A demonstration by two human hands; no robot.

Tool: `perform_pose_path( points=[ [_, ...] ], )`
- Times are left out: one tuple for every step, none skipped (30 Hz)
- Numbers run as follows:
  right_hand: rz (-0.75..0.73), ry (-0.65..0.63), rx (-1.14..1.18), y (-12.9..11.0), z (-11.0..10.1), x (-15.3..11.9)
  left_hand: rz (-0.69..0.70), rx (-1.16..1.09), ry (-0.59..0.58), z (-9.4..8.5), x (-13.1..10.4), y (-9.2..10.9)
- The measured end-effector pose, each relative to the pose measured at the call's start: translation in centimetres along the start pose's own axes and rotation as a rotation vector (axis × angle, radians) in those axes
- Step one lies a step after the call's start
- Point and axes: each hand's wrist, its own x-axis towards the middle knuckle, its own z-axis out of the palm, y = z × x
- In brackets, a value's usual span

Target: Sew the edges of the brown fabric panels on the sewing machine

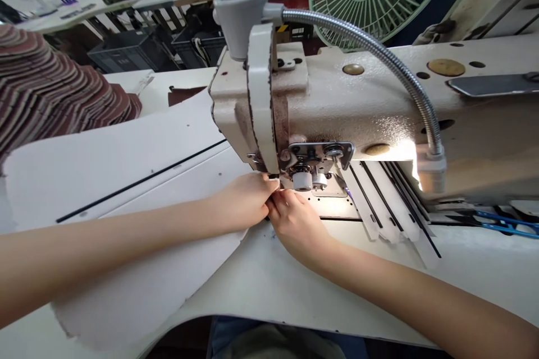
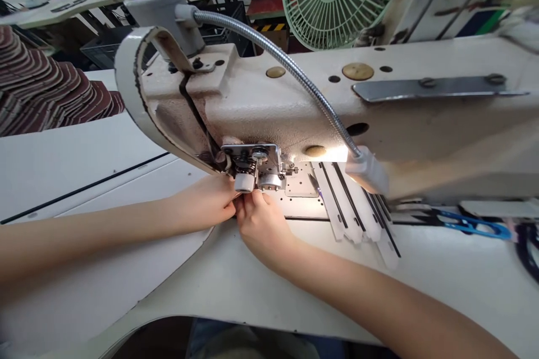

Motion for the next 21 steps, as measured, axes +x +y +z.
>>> perform_pose_path(
  points=[
    [-0.006,0.027,-0.007,0.1,0.1,-0.2,0.012,-0.005,0.022,0.2,-0.1,-0.2],
    [-0.007,0.06,-0.014,0.2,0.1,-0.5,0.024,-0.009,0.037,0.4,-0.1,-0.4],
    [-0.004,0.092,-0.013,0.3,0.2,-0.7,0.035,-0.015,0.05,0.5,-0.1,-0.6],
    [0.001,0.114,-0.002,0.5,0.3,-0.8,0.043,-0.019,0.06,0.7,-0.1,-0.7],
    [0.008,0.125,0.017,0.6,0.3,-0.9,0.047,-0.023,0.07,0.8,-0.1,-0.8],
    [0.017,0.123,0.04,0.7,0.4,-1.0,0.045,-0.025,0.085,0.9,-0.1,-0.9],
    [0.027,0.118,0.065,0.7,0.4,-0.9,0.041,-0.025,0.101,1.0,-0.1,-0.9],
    [0.037,0.112,0.086,0.8,0.5,-0.9,0.037,-0.025,0.115,1.1,0.0,-0.9],
    [0.049,0.106,0.102,0.8,0.5,-0.8,0.034,-0.026,0.125,1.2,0.0,-0.8],
    [0.063,0.101,0.116,0.8,0.6,-0.7,0.034,-0.03,0.134,1.4,0.0,-0.8],
    [0.081,0.098,0.132,0.8,0.7,-0.7,0.035,-0.034,0.14,1.5,0.0,-0.8],
    [0.097,0.095,0.151,0.8,0.7,-0.7,0.035,-0.037,0.143,1.6,0.0,-0.9],
    [0.109,0.097,0.173,0.8,0.8,-0.7,0.032,-0.039,0.146,1.7,0.1,-1.0],
    [0.116,0.101,0.198,0.8,0.9,-0.8,0.025,-0.037,0.145,1.9,0.1,-1.1],
    [0.117,0.107,0.22,0.8,0.9,-1.0,0.015,-0.03,0.14,2.0,0.1,-1.2],
    [0.117,0.112,0.236,0.9,0.9,-1.2,0.007,-0.024,0.134,2.1,0.1,-1.3],
    [0.117,0.111,0.245,0.9,0.9,-1.3,0.003,-0.02,0.13,2.2,0.0,-1.4],
    [0.121,0.103,0.246,0.9,0.8,-1.5,0.002,-0.022,0.135,2.3,0.0,-1.5],
    [0.134,0.092,0.24,0.9,0.6,-1.7,0.002,-0.031,0.147,2.4,-0.1,-1.6],
    [0.155,0.079,0.23,1.0,0.4,-1.8,0.002,-0.046,0.164,2.4,-0.2,-1.6],
    [0.184,0.067,0.218,1.0,0.2,-1.9,-0.002,-0.064,0.187,2.6,-0.3,-1.6]
  ],
)
